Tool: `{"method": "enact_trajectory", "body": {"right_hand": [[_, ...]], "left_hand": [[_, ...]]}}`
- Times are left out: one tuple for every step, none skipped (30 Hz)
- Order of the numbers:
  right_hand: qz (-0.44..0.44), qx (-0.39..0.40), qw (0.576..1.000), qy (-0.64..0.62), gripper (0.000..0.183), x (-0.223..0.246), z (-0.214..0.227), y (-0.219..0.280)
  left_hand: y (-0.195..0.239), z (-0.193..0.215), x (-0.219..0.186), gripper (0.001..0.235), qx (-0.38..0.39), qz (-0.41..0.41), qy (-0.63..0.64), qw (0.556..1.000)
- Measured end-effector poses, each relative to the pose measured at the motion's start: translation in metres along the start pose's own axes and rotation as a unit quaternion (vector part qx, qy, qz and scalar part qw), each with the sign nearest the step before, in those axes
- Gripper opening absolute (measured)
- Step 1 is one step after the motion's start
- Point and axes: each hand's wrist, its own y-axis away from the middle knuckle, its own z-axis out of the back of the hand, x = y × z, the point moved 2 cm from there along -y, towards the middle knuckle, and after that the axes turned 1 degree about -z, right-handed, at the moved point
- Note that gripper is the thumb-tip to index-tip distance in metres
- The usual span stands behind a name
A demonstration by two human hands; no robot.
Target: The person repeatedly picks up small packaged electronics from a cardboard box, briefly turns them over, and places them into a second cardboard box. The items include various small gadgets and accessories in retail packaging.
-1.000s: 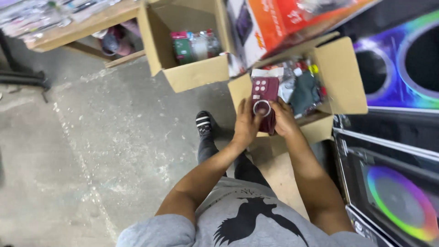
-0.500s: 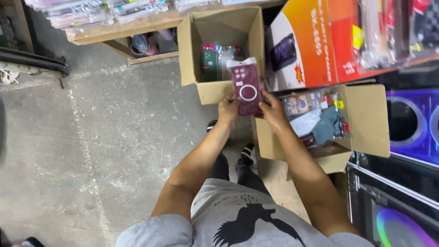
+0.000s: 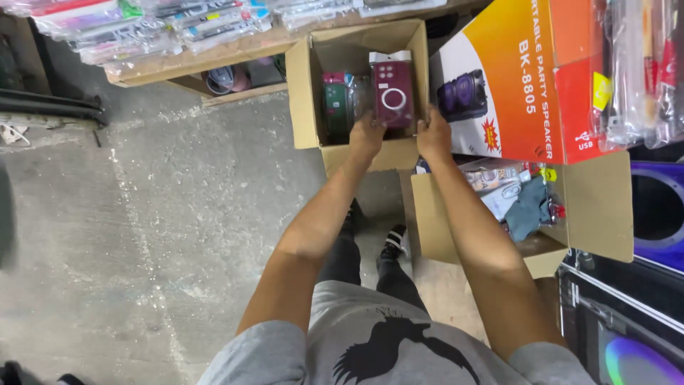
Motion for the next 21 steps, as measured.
{"method": "enact_trajectory", "body": {"right_hand": [[-0.003, 0.001, 1.0, 0.001, 0.048, -0.009, -0.001, 0.014], [0.026, -0.008, 1.0, 0.007, 0.046, -0.014, 0.0, 0.021], [0.055, -0.017, 0.998, 0.013, 0.044, -0.02, 0.0, 0.029], [0.047, -0.016, 0.999, 0.014, 0.044, -0.017, 0.008, 0.044], [0.046, -0.009, 0.999, -0.006, 0.041, -0.014, 0.017, 0.059], [0.048, -0.004, 0.998, -0.027, 0.039, -0.01, 0.025, 0.072], [0.042, -0.005, 0.999, -0.027, 0.039, -0.013, 0.033, 0.091], [0.034, 0.007, 0.998, -0.06, 0.041, -0.015, 0.043, 0.106], [0.026, 0.019, 0.995, -0.093, 0.044, -0.017, 0.052, 0.12], [0.014, 0.014, 0.996, -0.092, 0.044, -0.029, 0.056, 0.127], [-0.002, 0.013, 0.993, -0.119, 0.042, -0.042, 0.059, 0.135], [-0.021, 0.007, 0.989, -0.144, 0.041, -0.058, 0.065, 0.146], [-0.036, -0.002, 0.989, -0.142, 0.041, -0.069, 0.077, 0.162], [-0.029, -0.032, 0.989, -0.139, 0.037, -0.077, 0.088, 0.168], [-0.021, -0.061, 0.989, -0.135, 0.033, -0.083, 0.098, 0.174], [-0.025, -0.067, 0.988, -0.134, 0.033, -0.108, 0.101, 0.175], [-0.04, -0.113, 0.986, -0.116, 0.027, -0.133, 0.105, 0.177], [-0.056, -0.156, 0.981, -0.099, 0.024, -0.159, 0.107, 0.182], [-0.061, -0.159, 0.981, -0.098, 0.024, -0.169, 0.122, 0.185], [-0.055, -0.203, 0.975, -0.069, 0.023, -0.178, 0.139, 0.187], [-0.049, -0.247, 0.967, -0.039, 0.022, -0.188, 0.156, 0.189]], "left_hand": [[0.012, -0.001, 0.006, 0.05, 0.003, 0.001, -0.001, 1.0], [0.017, -0.001, 0.007, 0.051, 0.019, 0.003, 0.013, 1.0], [0.023, -0.002, 0.009, 0.052, 0.035, 0.005, 0.026, 0.999], [0.032, -0.006, 0.007, 0.052, 0.043, 0.008, 0.024, 0.999], [0.042, -0.011, 0.006, 0.05, 0.047, 0.016, 0.03, 0.998], [0.049, -0.016, 0.003, 0.049, 0.049, 0.022, 0.034, 0.998], [0.069, -0.015, -0.007, 0.049, 0.055, 0.023, 0.032, 0.998], [0.084, -0.014, -0.021, 0.04, 0.049, 0.004, 0.015, 0.999], [0.098, -0.015, -0.036, 0.034, 0.043, -0.014, -0.002, 0.999], [0.111, -0.019, -0.045, 0.034, 0.056, -0.014, -0.005, 0.998], [0.125, -0.024, -0.055, 0.031, 0.055, -0.029, 0.006, 0.998], [0.141, -0.033, -0.066, 0.029, 0.059, -0.046, 0.018, 0.997], [0.162, -0.039, -0.076, 0.029, 0.077, -0.048, 0.016, 0.996], [0.175, -0.043, -0.09, 0.028, 0.084, -0.077, 0.022, 0.993], [0.187, -0.045, -0.104, 0.029, 0.092, -0.105, 0.029, 0.99], [0.193, -0.058, -0.106, 0.029, 0.098, -0.109, 0.028, 0.989], [0.199, -0.072, -0.108, 0.027, 0.11, -0.139, 0.005, 0.984], [0.207, -0.084, -0.107, 0.025, 0.121, -0.165, -0.019, 0.979], [0.211, -0.106, -0.098, 0.025, 0.126, -0.166, -0.02, 0.978], [0.213, -0.128, -0.09, 0.025, 0.133, -0.174, -0.045, 0.975], [0.215, -0.151, -0.081, 0.026, 0.141, -0.182, -0.069, 0.971]]}}
